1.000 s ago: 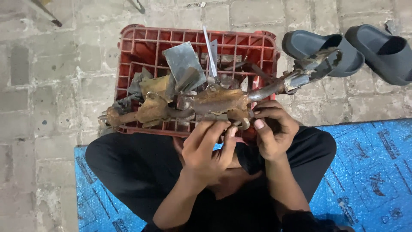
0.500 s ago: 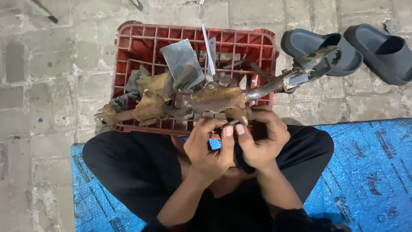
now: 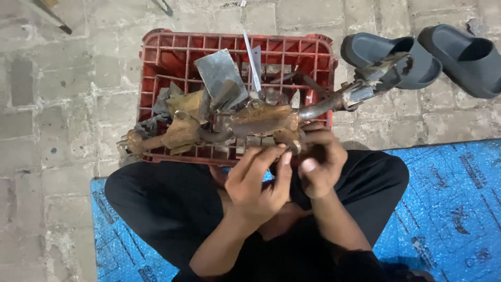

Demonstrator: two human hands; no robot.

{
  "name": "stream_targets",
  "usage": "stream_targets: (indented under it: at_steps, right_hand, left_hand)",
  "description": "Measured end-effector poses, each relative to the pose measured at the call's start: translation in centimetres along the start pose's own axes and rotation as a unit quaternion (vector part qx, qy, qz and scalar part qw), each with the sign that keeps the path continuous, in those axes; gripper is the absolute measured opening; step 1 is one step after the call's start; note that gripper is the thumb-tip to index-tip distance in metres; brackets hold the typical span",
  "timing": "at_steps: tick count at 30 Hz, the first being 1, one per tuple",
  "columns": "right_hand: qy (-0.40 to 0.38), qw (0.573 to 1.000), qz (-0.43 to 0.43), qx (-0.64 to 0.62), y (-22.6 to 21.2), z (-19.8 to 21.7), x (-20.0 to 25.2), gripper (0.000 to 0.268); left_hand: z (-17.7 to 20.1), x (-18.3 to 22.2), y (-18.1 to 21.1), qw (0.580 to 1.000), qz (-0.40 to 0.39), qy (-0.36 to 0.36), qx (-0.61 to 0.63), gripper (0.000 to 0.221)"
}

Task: A person sits on the floor and uses pliers to refine and clean a rusty metal assembly held over a plastic crate.

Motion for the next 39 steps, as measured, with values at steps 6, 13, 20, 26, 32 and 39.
stream_targets:
  at_steps: [6,13,20,26,32,39]
  right_hand:
    - [0.053,0.998,0.016,0.024,0.5,-0.6,0.0,0.044]
    - [0.114,0.993,-0.014,-0.029,3.4,1.4,3.1,0.045]
    - [0.091,0.996,0.013,-0.005,1.8,0.0,1.6,0.039]
    - [0.034,0.993,0.003,0.111,-1.0,-1.2,-0.4,0.069]
    - [0.05,0.971,0.004,0.234,-4.1,-2.2,-1.0,0.046]
    - [0.05,0.911,-0.075,0.403,-6.2,-3.4,-0.4,0.043]
  left_hand:
    - [-0.5,-0.4,-0.7,1.0,0.004,0.004,0.009,0.007]
    - [0.5,-0.1,-0.9,0.994,0.048,-0.01,0.097,0.011]
    - [-0.6,0.0,-1.1,0.99,0.047,0.01,0.13,0.012]
    - [1.2,1.4,-2.9,0.978,0.076,-0.008,0.196,0.019]
    - [3.1,0.3,-2.8,0.988,-0.081,0.127,0.022,0.016]
    - [1.0,-7.1,-2.7,0.962,-0.072,-0.151,-0.213,0.036]
Point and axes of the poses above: each hand's wrist, its own x-axis away from the middle knuckle, its own z-axis out of the back of the hand, y = z × x, the point moved 2 cm from there along -x, towards the middle knuckle, and after that the axes turned 1 degree about x, right-handed, at the moved point
